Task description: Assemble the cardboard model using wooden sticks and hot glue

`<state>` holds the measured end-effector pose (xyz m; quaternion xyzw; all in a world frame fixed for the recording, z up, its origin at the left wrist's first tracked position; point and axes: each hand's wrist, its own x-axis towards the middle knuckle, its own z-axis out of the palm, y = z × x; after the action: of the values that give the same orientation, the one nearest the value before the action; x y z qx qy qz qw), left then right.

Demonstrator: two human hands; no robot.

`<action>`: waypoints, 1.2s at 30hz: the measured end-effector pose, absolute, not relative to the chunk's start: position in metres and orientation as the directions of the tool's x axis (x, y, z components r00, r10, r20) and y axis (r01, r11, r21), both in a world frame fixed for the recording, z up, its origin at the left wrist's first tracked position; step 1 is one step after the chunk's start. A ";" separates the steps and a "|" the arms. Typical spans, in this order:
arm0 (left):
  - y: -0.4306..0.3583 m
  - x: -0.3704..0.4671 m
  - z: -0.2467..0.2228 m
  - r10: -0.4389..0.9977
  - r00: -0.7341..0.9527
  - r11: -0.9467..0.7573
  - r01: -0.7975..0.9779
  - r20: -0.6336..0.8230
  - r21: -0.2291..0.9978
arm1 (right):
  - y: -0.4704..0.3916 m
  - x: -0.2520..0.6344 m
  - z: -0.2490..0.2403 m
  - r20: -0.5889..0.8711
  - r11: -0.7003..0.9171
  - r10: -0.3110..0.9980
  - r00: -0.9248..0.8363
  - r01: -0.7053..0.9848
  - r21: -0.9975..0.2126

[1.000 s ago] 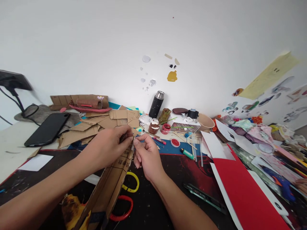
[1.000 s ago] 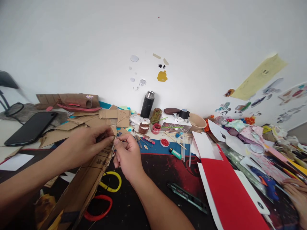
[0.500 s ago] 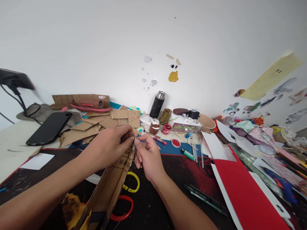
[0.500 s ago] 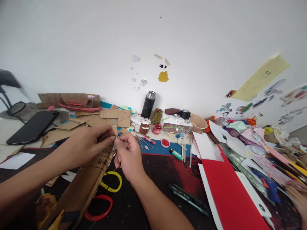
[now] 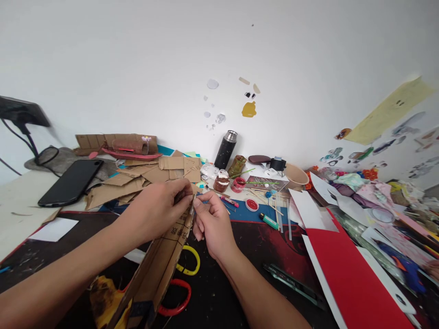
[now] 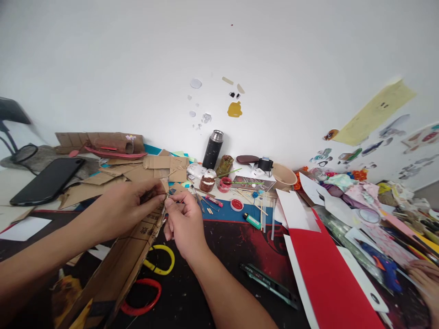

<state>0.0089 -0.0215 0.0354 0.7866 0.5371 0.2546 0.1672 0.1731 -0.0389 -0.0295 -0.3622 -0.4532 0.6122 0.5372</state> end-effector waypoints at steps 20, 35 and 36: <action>-0.021 0.010 0.035 0.935 0.295 -0.356 0.763 0.199 0.540 | -0.038 0.173 -0.030 0.046 -0.009 0.987 -0.153 -0.340 -0.940; -0.021 0.011 0.034 0.935 0.286 -0.355 0.770 0.210 0.530 | -0.039 0.173 -0.030 0.042 -0.008 0.988 -0.150 -0.323 -0.946; -0.021 0.011 0.034 0.934 0.288 -0.357 0.769 0.211 0.531 | -0.039 0.173 -0.030 0.041 -0.009 0.988 -0.150 -0.323 -0.946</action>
<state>0.0106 -0.0215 0.0337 0.7850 0.5423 0.2490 0.1663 0.1728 -0.0389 -0.0296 -0.3673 -0.4527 0.6081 0.5388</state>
